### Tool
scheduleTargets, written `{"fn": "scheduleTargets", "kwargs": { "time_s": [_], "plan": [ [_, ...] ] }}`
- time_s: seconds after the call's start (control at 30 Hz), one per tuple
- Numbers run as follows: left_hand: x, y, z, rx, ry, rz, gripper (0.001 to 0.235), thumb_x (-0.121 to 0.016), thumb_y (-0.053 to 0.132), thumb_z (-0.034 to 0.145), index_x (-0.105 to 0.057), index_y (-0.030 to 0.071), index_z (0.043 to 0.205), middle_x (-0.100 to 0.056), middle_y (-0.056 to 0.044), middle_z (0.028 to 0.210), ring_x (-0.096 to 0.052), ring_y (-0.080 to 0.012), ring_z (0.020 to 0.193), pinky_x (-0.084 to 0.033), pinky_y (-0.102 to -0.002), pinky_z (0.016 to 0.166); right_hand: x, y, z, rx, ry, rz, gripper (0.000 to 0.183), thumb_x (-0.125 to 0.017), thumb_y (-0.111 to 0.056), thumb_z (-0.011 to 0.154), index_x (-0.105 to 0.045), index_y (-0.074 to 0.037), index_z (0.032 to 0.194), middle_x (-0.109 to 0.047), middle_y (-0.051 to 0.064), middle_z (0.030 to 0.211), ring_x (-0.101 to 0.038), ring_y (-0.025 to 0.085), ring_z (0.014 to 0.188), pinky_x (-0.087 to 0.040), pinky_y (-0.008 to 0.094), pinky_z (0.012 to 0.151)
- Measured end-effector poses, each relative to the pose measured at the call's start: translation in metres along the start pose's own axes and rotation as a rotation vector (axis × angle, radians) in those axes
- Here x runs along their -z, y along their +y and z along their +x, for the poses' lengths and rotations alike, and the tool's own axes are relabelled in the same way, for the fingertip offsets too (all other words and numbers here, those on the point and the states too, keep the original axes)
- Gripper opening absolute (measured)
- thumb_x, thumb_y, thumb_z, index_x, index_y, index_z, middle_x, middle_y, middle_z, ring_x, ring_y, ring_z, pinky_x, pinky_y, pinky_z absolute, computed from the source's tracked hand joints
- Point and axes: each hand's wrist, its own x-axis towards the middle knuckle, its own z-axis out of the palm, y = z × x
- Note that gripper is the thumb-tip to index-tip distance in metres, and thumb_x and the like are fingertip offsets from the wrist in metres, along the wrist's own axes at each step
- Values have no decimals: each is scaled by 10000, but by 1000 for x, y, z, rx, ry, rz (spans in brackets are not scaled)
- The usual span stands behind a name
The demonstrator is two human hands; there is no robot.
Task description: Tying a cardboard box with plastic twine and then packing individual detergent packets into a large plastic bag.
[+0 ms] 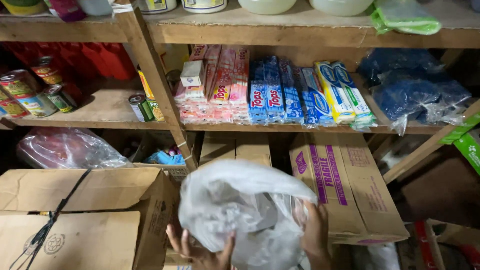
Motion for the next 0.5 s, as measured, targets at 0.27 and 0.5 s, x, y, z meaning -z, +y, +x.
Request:
{"fn": "scheduleTargets", "kwargs": {
  "time_s": [0.27,0.5],
  "plan": [
    [-30,-75,9,464,-191,-233,1198,-880,279,639,-152,65,1566,-151,-297,1572,-228,-448,1454,-273,-605,1161,15,37,9,-251,-30,536,336,-554,-303,964,-662,-83,1194,-697,72,1084,-680,247,978,-540,410,884],
    [-1,-153,25,700,-220,-287,434,-500,46,988,-461,-31,1414,-621,-207,1287,-623,-281,1148,-517,-404,1005,48,63,46,-104,-146,456,446,-510,-322,1028,-534,-23,1357,-646,131,1180,-640,272,1045,-516,456,917]
  ]
}}
